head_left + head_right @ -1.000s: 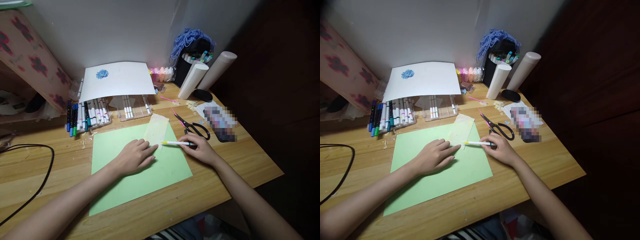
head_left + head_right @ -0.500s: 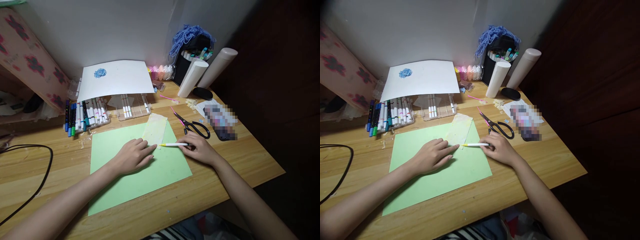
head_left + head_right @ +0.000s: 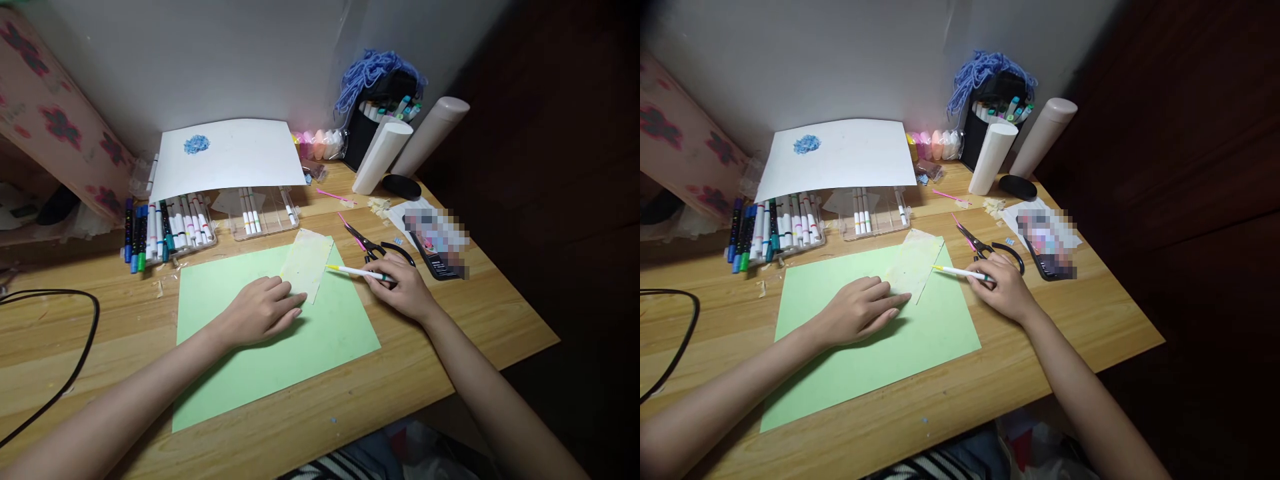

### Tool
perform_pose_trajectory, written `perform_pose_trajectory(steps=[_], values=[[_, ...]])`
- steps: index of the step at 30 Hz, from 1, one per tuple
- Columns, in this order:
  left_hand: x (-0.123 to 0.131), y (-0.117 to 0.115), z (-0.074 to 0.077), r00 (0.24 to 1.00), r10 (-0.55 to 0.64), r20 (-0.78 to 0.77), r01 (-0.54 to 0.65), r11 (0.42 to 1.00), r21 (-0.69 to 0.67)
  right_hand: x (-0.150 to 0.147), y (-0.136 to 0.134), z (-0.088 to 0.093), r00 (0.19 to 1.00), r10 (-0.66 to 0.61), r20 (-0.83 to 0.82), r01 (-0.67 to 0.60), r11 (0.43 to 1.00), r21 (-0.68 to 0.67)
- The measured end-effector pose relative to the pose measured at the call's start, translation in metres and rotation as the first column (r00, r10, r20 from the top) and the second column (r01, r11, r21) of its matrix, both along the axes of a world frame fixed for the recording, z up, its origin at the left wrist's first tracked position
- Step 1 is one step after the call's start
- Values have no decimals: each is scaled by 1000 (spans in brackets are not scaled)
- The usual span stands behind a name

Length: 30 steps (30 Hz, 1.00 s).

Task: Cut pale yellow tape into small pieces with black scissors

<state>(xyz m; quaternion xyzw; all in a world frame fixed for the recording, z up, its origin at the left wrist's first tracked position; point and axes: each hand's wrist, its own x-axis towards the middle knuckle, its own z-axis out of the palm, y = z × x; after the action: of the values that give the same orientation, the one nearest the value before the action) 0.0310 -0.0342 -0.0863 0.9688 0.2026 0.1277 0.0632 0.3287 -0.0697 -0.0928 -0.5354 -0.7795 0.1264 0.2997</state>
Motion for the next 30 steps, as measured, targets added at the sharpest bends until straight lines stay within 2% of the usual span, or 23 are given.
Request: perform_pose_trajectory(steps=[2,5,10,12,16,21,25,29,30], values=[[-1,0,0,999,-4,45,2,1000,30,-2,-1,0,1000,14,-9,-14,1000,-2],[-1,-1,0,996,-1,93,-4,998,63,-7,-2,1,995,103,6,-103,994,-37],[1,0,-1,1000,-13,-4,13,1000,22,-11,-3,1,981,190,41,-189,981,-44],[1,0,-2,999,-19,-29,20,1000,12,-8,-2,0,986,156,53,-154,987,-38],[1,1,-2,999,-25,-27,25,1000,0,-1,0,-2,1000,-4,28,6,998,-61],[1,1,-2,999,-31,-17,31,1000,-4,0,1,-4,1000,6,21,-4,994,-107],[0,1,-2,999,-38,-19,38,999,-10,-4,1,-3,994,-111,14,111,992,-64],[1,1,-1,999,-33,-24,33,999,-27,-12,3,1,997,68,30,-65,992,-104],[1,1,-1,999,-33,-25,33,999,-29,-13,4,1,996,76,41,-72,992,-105]])
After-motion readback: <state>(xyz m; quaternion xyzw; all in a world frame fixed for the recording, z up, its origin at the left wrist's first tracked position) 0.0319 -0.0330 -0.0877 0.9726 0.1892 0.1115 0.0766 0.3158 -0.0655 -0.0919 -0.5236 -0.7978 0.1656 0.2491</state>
